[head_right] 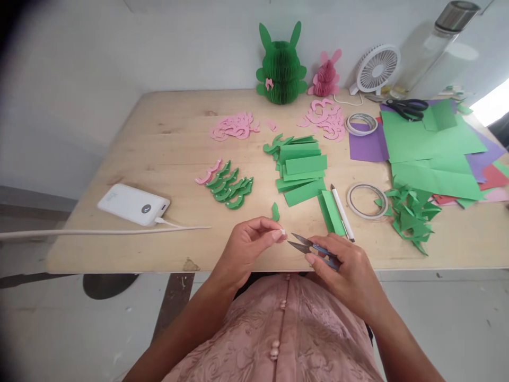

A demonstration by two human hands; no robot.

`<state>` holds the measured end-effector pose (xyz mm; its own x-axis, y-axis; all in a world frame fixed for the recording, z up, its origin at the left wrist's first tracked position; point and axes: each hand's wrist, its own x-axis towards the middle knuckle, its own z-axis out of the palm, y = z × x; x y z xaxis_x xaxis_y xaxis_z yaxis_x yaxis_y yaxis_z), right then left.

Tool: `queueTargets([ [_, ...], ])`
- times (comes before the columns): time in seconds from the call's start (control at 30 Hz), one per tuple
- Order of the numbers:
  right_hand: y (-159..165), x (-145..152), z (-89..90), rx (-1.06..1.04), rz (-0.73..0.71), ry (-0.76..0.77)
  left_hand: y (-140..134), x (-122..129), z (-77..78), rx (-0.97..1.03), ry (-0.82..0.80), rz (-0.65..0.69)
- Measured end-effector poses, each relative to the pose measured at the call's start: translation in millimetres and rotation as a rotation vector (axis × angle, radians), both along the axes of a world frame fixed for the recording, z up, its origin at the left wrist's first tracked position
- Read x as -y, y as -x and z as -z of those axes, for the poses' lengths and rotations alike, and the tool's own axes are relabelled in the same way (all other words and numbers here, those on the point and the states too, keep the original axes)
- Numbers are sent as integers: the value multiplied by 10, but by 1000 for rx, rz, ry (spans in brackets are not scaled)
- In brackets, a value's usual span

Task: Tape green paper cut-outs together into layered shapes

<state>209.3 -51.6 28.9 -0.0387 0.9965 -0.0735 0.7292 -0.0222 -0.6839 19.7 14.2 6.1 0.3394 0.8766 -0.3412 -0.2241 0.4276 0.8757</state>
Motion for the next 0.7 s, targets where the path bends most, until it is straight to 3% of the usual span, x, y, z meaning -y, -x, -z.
queueTargets([
  [0.27,168,20,90,-75,121,-158,-125,127,-46,345,294,-180],
  [0.7,357,-2,149,-89,155,-261,-206,168,-48,466,301,-248],
])
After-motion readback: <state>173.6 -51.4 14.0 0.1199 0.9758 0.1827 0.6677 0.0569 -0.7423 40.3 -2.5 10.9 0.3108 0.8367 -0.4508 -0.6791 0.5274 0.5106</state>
